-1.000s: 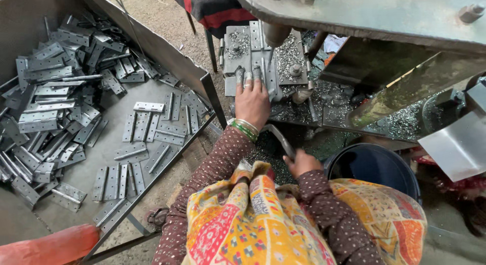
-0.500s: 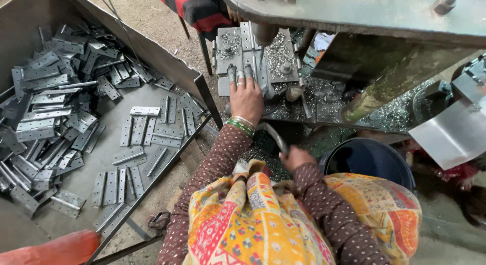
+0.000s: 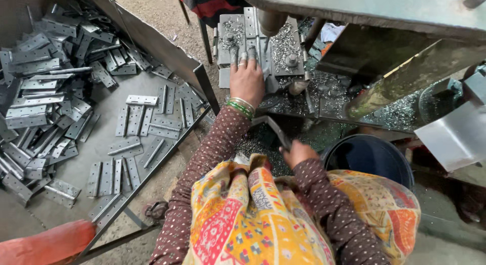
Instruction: The person operates a drill press to process metal brackets. They pick up brackets from a pile, place them under the drill, and use a lever to activate the machine, then return the processed pieces to the pile.
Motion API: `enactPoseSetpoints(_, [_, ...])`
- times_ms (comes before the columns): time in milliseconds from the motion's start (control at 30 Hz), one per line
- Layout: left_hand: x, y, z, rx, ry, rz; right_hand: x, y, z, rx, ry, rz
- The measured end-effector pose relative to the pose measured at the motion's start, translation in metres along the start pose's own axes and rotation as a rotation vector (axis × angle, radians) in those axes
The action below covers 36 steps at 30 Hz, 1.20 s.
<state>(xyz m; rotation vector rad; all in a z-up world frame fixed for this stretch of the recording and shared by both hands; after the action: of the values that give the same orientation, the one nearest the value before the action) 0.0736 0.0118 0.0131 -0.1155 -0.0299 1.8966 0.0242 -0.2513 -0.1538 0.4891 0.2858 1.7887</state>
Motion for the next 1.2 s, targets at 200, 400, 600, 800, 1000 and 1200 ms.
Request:
enactPoseSetpoints(200, [0.005, 0.011, 0.004, 0.022, -0.048, -0.011, 0.012, 0.011, -0.023, -0.104, -0.148, 0.172])
enactPoseSetpoints(400, [0.008, -0.014, 0.005, 0.060, -0.134, -0.040, 0.003, -0.003, 0.011, -0.038, 0.016, 0.090])
enactPoseSetpoints(600, [0.011, -0.030, 0.014, 0.042, -0.095, -0.025, 0.011, -0.004, -0.012, -0.219, -0.111, 0.249])
enactPoseSetpoints(800, [0.019, -0.009, 0.032, -0.164, 0.093, -0.070, 0.002, -0.017, -0.007, 0.047, -0.033, 0.061])
enactPoseSetpoints(1000, [0.022, -0.030, 0.024, -0.140, 0.118, -0.061, 0.004, 0.000, 0.000, 0.057, -0.049, -0.001])
enactPoseSetpoints(1200, [0.028, -0.021, -0.004, 0.063, 0.158, -0.004, 0.006, 0.003, -0.031, -0.062, -0.095, 0.132])
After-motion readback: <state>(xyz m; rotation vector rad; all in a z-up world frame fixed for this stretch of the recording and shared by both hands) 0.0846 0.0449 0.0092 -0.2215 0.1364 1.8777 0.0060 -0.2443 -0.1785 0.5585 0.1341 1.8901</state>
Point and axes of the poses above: each hand's wrist, its own y-axis away from the middle knuckle, its own z-axis out of the back of the hand, x = y × z, the point moved 7 cm from there along -y, towards the middle knuckle
